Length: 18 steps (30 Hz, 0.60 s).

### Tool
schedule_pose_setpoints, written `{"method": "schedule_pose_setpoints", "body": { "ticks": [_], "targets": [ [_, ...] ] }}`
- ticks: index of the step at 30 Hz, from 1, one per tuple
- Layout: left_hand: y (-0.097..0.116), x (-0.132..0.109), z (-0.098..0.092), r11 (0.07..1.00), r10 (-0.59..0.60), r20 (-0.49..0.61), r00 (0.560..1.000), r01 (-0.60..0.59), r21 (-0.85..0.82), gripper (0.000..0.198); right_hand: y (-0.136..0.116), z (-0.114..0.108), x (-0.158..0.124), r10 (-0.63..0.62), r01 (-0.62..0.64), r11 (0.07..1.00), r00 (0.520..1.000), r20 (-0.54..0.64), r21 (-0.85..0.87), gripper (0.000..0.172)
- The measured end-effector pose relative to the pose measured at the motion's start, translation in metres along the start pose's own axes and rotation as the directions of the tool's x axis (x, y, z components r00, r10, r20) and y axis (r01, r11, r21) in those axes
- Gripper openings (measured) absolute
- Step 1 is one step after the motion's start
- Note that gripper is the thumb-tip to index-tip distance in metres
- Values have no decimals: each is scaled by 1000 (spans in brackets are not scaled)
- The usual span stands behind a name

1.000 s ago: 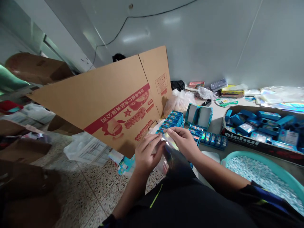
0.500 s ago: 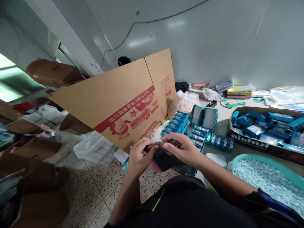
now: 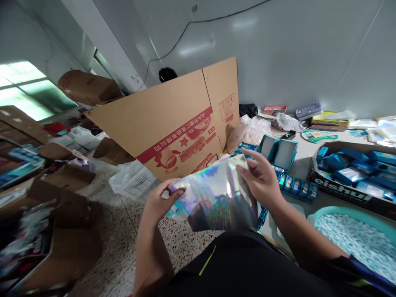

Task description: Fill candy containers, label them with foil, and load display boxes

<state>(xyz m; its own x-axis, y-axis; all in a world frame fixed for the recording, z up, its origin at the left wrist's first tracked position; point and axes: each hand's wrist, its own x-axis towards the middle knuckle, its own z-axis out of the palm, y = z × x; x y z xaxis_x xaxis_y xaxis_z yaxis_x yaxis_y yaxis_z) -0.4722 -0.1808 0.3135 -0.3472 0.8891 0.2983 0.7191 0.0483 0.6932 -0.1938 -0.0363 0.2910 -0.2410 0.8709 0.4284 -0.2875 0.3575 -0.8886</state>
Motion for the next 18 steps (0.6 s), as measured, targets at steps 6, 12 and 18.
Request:
{"method": "schedule_pose_setpoints", "body": {
  "ticks": [6, 12, 18],
  "targets": [
    [-47, -2, 14, 874, -25, -55, 998, -5, -486, 47, 7, -12, 3, 6, -16, 998, 985, -171, -60, 26],
    [-66, 7, 67, 630, -106, 175, 979, 203, -749, 70, 27, -6, 2, -2, -3, 1000, 975, -224, -22, 32],
    [-43, 17, 108, 528, 110, 487, 867, 364, -767, 100, 17, -1, 16, 122, -53, 960, 963, -241, 275, 42]
  ]
}}
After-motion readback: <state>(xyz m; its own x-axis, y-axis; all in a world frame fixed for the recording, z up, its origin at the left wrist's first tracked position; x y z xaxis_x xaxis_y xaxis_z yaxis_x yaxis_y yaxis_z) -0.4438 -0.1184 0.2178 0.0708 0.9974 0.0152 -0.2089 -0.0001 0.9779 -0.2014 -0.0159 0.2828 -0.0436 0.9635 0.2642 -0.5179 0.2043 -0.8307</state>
